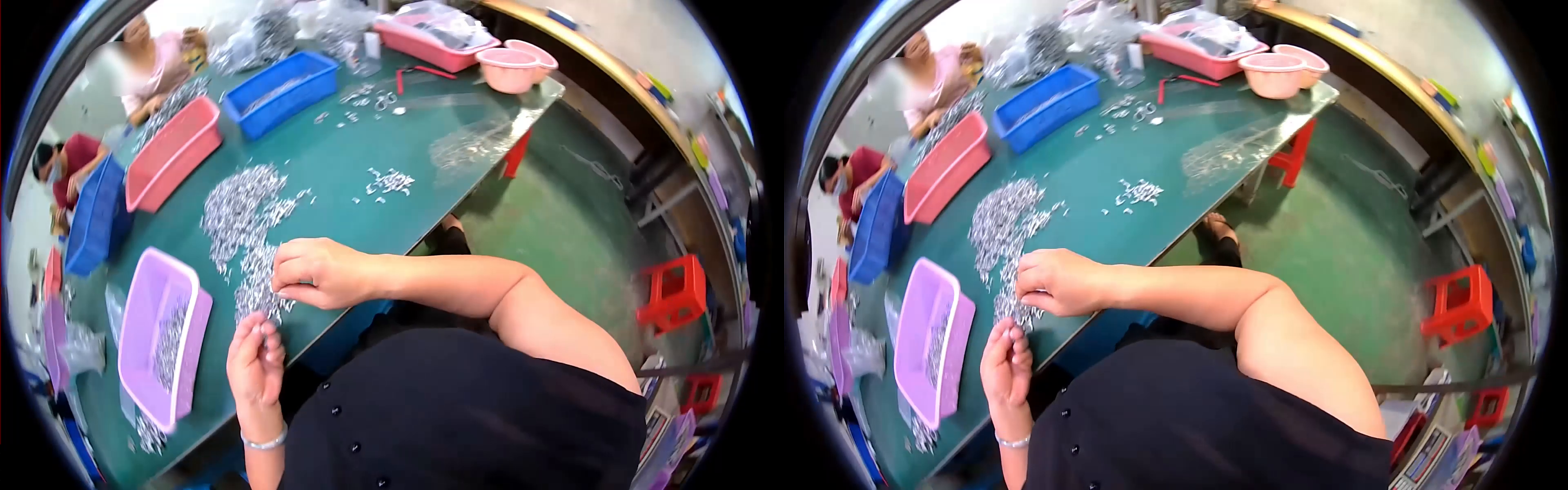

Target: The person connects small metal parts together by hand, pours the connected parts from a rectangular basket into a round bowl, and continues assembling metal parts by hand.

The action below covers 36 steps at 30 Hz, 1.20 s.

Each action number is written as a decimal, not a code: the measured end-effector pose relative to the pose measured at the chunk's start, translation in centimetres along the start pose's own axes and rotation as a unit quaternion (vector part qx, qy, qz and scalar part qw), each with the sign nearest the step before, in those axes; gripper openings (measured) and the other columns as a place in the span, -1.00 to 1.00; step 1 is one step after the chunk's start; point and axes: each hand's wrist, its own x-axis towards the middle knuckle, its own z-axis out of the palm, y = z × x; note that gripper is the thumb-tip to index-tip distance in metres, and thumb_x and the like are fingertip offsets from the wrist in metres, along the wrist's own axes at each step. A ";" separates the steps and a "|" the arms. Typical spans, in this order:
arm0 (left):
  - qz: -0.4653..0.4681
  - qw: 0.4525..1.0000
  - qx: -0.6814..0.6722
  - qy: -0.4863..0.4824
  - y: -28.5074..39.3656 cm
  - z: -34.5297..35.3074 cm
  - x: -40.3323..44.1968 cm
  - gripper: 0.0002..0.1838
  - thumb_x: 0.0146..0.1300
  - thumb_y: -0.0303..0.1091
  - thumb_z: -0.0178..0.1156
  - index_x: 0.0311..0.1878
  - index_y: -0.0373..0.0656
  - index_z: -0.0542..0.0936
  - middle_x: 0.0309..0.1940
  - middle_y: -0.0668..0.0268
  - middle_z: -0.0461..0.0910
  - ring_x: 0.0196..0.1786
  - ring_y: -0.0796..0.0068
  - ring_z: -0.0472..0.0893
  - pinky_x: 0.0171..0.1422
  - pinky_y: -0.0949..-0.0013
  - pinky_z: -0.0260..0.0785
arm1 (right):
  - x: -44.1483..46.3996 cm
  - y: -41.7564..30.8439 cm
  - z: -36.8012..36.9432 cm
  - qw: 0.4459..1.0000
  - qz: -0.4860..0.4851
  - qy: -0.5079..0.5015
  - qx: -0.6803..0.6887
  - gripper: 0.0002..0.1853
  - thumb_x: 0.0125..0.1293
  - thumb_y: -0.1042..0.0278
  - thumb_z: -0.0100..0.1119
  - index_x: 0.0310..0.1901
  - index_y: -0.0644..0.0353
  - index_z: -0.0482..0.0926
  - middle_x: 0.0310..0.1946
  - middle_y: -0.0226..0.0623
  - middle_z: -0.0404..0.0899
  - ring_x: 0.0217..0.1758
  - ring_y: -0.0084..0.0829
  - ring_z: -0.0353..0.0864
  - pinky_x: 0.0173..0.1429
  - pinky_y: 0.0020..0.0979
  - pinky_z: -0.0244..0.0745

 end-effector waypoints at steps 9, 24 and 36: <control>0.014 0.999 -0.036 0.007 1.4 -1.7 -0.4 -0.84 0.30 -0.36 -0.06 -0.23 -0.25 0.42 -0.37 0.24 0.43 -0.41 0.53 0.40 -0.47 0.64 0.32 | -4.5 5.3 -15.3 0.924 0.156 0.087 -0.337 -0.85 -0.03 0.49 0.20 -0.34 0.18 0.54 -0.32 -0.22 0.45 -0.17 -0.22 0.47 -0.12 -0.32 0.43; 0.050 0.996 -0.004 0.078 2.1 -2.7 -2.3 -0.89 0.33 -0.38 -0.11 -0.18 -0.16 0.39 -0.56 0.41 0.34 -0.64 0.70 0.25 -0.70 0.70 0.08 | -14.2 9.9 -35.7 0.720 0.264 0.210 -0.607 -0.85 0.01 0.56 0.12 -0.31 0.26 0.53 -0.25 -0.15 0.51 -0.17 -0.11 0.52 -0.12 -0.29 0.44; 0.044 0.998 -0.030 0.032 2.6 -4.0 -2.7 -0.80 0.29 -0.36 -0.06 -0.09 -0.22 0.40 -0.45 0.36 0.34 -0.49 0.63 0.30 -0.56 0.67 0.17 | -7.1 2.8 -22.4 0.881 0.057 0.138 -0.449 -0.84 0.04 0.60 0.14 -0.29 0.25 0.48 -0.22 -0.23 0.47 -0.22 -0.20 0.52 -0.19 -0.35 0.45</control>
